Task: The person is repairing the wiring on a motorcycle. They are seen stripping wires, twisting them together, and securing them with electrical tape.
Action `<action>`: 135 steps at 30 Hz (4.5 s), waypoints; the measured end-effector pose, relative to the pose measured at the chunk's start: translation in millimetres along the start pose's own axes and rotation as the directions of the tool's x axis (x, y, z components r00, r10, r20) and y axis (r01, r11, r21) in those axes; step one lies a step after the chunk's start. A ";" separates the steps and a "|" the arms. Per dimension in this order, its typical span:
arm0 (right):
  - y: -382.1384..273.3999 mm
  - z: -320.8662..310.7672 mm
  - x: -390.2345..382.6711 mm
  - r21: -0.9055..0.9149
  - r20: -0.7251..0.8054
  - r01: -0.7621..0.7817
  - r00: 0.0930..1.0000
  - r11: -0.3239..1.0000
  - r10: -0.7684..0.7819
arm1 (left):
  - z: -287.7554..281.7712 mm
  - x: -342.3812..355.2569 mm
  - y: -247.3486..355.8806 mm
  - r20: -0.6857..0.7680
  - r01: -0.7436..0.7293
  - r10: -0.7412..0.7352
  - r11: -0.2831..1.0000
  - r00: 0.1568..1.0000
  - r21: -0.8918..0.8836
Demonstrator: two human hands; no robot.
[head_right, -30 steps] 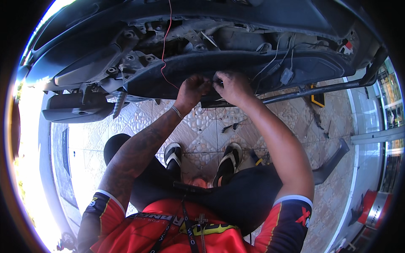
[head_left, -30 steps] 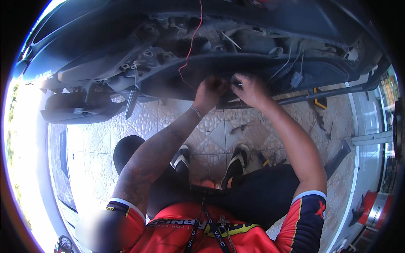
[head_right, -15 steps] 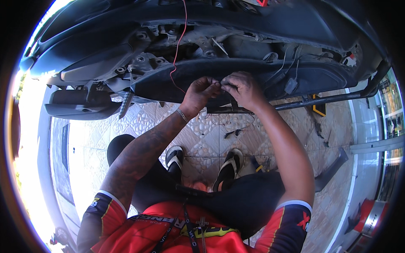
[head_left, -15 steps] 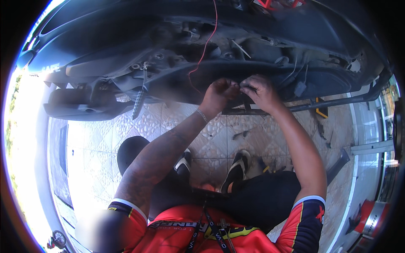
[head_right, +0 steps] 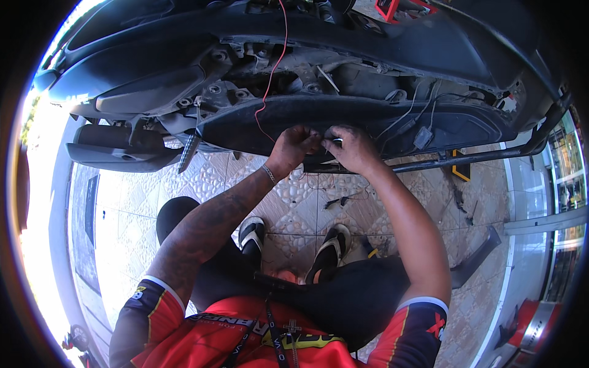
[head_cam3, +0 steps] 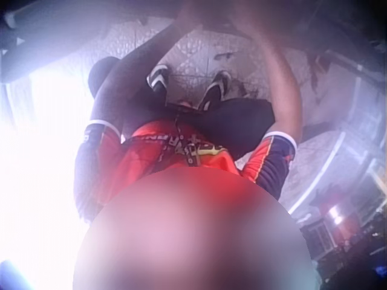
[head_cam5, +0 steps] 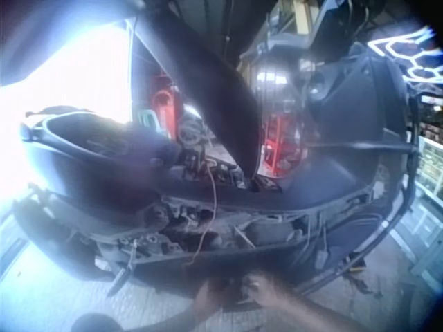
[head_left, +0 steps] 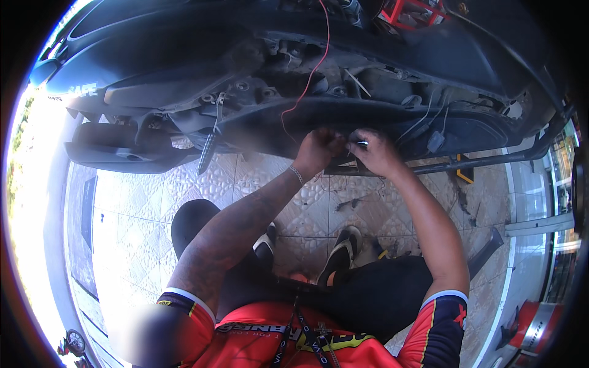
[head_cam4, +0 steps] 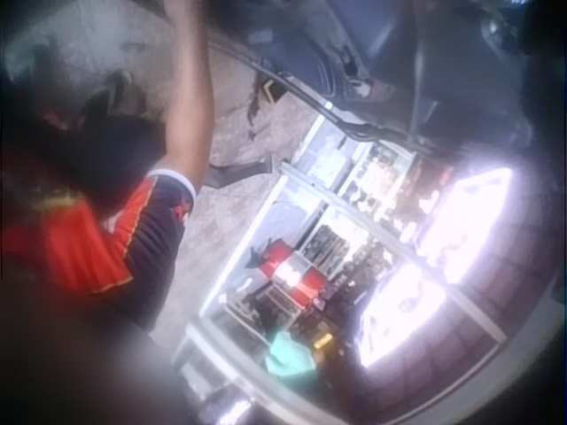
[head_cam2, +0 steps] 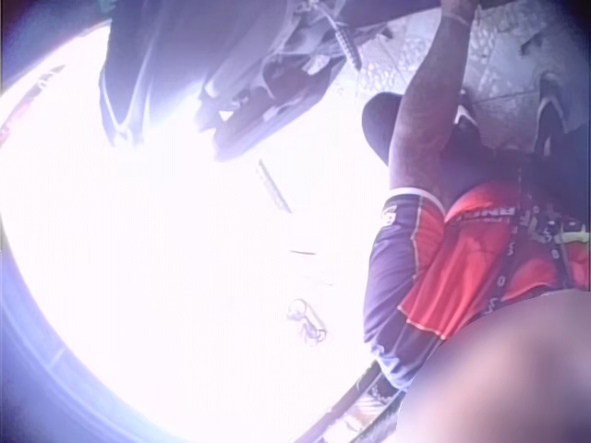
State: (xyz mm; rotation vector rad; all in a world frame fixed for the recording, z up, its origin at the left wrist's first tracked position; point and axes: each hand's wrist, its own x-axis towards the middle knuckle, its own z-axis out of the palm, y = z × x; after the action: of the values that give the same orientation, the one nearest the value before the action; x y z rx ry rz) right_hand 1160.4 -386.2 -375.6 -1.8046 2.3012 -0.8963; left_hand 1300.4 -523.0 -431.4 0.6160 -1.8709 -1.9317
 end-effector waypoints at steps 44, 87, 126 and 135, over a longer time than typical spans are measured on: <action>-5.4 10.8 3.7 0.001 -0.111 0.099 0.989 0.995 -0.099 | 0.3 4.8 -10.7 -0.054 -0.050 0.046 0.996 0.997 -0.072; -19.2 15.1 5.0 -0.103 0.000 0.057 0.998 0.993 -0.057 | -13.8 -5.0 4.0 -0.034 -0.045 0.055 0.970 0.998 0.239; -18.8 33.7 8.5 -0.078 0.030 -0.057 0.998 0.995 0.060 | -19.5 -1.9 -6.4 -0.101 -0.054 0.076 0.979 0.992 0.199; -47.7 -5.6 13.2 -0.223 0.114 0.083 0.992 0.971 -0.058 | -19.4 -4.5 3.7 -0.043 -0.057 0.076 0.940 0.996 0.335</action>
State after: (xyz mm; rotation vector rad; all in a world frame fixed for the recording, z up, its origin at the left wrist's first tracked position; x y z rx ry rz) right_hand 1195.2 -402.4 -343.9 -1.9799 2.3682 -0.5463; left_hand 1314.8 -536.9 -427.8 0.6872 -2.1731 -1.5489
